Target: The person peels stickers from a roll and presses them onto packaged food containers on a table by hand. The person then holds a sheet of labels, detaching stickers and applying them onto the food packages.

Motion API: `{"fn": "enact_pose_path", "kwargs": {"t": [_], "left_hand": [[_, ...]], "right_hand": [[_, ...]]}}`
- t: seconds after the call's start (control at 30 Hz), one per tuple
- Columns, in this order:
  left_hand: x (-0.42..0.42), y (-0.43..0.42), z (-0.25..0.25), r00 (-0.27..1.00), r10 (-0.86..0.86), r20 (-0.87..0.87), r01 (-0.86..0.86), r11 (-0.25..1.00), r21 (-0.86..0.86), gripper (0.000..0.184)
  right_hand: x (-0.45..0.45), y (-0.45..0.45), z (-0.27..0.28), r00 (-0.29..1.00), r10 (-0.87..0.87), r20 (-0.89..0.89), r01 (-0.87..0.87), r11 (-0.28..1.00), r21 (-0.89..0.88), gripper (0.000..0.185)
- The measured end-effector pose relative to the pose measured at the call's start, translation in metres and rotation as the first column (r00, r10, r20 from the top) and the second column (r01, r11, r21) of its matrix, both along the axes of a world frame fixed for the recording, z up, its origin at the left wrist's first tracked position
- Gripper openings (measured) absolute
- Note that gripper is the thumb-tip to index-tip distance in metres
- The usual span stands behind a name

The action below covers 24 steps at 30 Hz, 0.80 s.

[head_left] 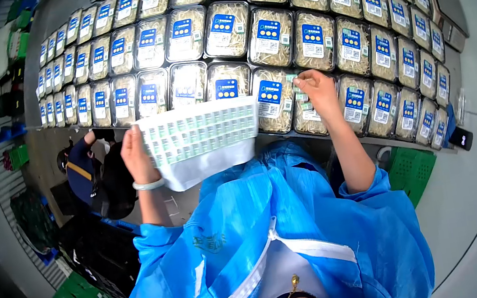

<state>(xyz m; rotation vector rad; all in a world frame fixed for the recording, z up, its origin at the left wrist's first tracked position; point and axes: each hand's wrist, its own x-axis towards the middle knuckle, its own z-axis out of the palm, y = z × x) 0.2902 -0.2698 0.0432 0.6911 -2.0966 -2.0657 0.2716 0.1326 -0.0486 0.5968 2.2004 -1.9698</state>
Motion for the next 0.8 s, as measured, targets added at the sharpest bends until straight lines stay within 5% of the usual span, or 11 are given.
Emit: {"fn": "enact_pose_path", "kwargs": {"t": [0.17, 0.3, 0.4, 0.5, 0.57, 0.67, 0.8], "left_hand": [[-0.043, -0.070, 0.002, 0.998, -0.030, 0.046, 0.031, 0.999, -0.011, 0.023], [-0.068, -0.115, -0.024, 0.987, -0.117, 0.108, 0.115, 0.993, 0.031, 0.018], [-0.084, -0.110, -0.026, 0.977, -0.153, 0.148, 0.154, 0.988, 0.007, 0.020], [-0.091, -0.120, -0.028, 0.961, -0.239, 0.143, 0.240, 0.971, 0.007, 0.020], [-0.095, -0.133, -0.033, 0.954, -0.259, 0.149, 0.259, 0.966, 0.018, 0.020], [-0.099, -0.143, -0.038, 0.956, -0.241, 0.167, 0.234, 0.970, 0.063, 0.020], [-0.105, -0.150, -0.044, 0.947, -0.267, 0.177, 0.255, 0.963, 0.084, 0.021]], "right_hand": [[0.002, -0.059, -0.028, 0.977, -0.160, 0.141, 0.161, 0.987, 0.007, 0.021], [-0.004, -0.077, -0.049, 0.981, -0.142, 0.136, 0.098, 0.954, 0.283, 0.023], [-0.011, -0.083, -0.048, 0.986, -0.050, 0.158, -0.072, 0.728, 0.682, 0.030], [-0.023, -0.084, -0.021, 0.937, -0.115, 0.330, -0.204, 0.587, 0.783, 0.036], [-0.026, -0.093, -0.021, 0.976, -0.012, 0.217, -0.132, 0.760, 0.636, 0.031], [-0.029, -0.130, -0.033, 0.995, 0.101, 0.005, -0.101, 0.978, 0.184, 0.023], [-0.050, -0.168, -0.036, 0.979, 0.190, 0.079, -0.202, 0.958, 0.201, 0.023]]}}
